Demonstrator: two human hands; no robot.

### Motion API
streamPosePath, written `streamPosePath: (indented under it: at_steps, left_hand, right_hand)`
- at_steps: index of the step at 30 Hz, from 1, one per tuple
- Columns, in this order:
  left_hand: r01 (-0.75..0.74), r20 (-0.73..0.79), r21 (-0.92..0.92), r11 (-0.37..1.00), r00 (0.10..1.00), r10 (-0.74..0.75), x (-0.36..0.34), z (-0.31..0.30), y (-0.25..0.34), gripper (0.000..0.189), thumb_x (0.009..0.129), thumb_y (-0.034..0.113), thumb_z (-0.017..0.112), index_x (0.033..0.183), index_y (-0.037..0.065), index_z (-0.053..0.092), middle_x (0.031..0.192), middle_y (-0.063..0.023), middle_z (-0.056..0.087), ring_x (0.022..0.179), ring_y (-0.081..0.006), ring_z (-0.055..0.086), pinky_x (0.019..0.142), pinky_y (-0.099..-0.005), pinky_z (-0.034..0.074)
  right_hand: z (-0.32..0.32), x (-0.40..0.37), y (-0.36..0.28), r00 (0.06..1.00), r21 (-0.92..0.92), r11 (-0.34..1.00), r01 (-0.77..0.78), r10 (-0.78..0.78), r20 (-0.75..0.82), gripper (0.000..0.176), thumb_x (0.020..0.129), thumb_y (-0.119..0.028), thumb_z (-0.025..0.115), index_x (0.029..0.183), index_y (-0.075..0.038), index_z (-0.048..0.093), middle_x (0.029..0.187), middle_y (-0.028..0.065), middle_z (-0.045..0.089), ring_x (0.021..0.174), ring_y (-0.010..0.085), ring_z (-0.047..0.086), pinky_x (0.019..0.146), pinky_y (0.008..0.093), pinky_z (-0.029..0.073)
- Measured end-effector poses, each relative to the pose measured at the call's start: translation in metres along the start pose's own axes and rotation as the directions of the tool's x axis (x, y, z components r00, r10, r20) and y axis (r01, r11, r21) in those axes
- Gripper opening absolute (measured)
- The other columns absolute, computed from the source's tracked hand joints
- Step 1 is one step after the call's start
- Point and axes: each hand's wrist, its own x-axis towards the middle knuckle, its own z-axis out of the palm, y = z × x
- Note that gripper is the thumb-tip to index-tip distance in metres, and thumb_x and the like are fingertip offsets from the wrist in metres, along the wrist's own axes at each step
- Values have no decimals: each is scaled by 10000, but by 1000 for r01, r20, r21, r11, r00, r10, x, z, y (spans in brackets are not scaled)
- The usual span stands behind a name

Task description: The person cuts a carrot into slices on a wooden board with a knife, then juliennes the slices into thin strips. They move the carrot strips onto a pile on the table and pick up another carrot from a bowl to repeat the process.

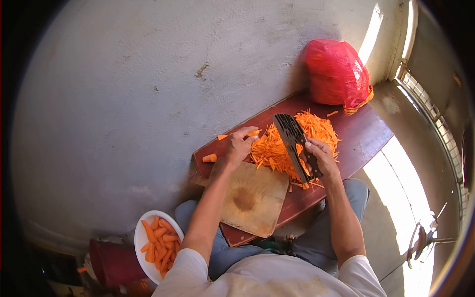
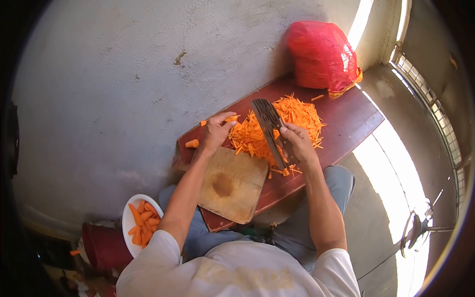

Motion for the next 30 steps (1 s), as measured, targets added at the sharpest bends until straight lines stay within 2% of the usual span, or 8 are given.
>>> streamPosePath:
  at_steps: [4,7,10,13,19,22,25,30]
  left_hand:
    - [99,115,21,995,988,-100,-22,-9,43,372,994,73,811,1336,-61,755,1361,-234,777,1254,-260,754,1057,-377,588]
    - [205,254,88,975,942,-221,-29,-18,26,361,976,60,828,1313,-57,768,1325,-196,796,1141,-223,774,966,-367,612]
    - [205,255,38,978,944,-207,-31,-23,16,365,963,-9,828,1323,-41,772,1161,-64,790,860,-78,680,717,-278,571]
    - [338,267,20,941,905,-331,-25,-28,17,329,944,-31,811,1272,-38,793,1196,-80,795,935,-133,708,806,-296,589]
    - [232,304,116,966,917,-257,-21,-21,24,400,907,-102,786,1296,-7,797,1271,-85,766,1033,-163,732,865,-304,599]
    - [186,315,-8,983,933,-174,-31,-21,24,457,896,-127,764,1344,-37,756,1231,-66,723,1010,-135,730,862,-257,602]
    - [157,430,106,982,883,-188,-51,-41,38,514,871,-104,747,1368,27,772,1264,-88,777,1136,-182,745,936,-318,604]
    - [273,468,221,936,813,-347,-99,-70,49,397,902,-43,769,1292,17,813,1043,-66,813,933,-120,726,813,-288,585]
  right_hand:
    - [-2,-2,8,1000,-4,1000,0,0,18,324,1119,-262,656,1319,-11,698,771,32,643,450,81,537,415,220,392]
    - [-1,-9,5,999,-19,1000,-2,3,37,348,1122,-268,658,1339,1,699,767,27,640,463,77,550,427,216,408]
    - [5,-11,1,999,-39,999,-11,13,29,377,1119,-278,663,1363,7,696,763,32,643,460,73,550,426,211,415]
    - [8,-13,1,1000,-42,999,-8,9,17,409,1110,-293,673,1375,17,689,755,45,647,446,68,538,414,202,410]
    - [1,-12,5,999,-58,998,13,-10,51,420,1109,-307,678,1387,6,691,770,35,657,475,63,565,429,204,423]
    - [2,-16,0,999,-80,997,9,-5,47,406,1111,-296,672,1386,1,700,780,22,662,483,62,560,441,210,425]
    - [5,-18,-2,999,-90,996,7,-4,35,362,1115,-261,660,1356,1,721,780,1,667,486,61,551,452,222,424]
    - [4,-14,4,998,-109,994,-14,20,54,365,1109,-275,675,1345,-3,732,771,-7,662,508,63,563,476,227,437]
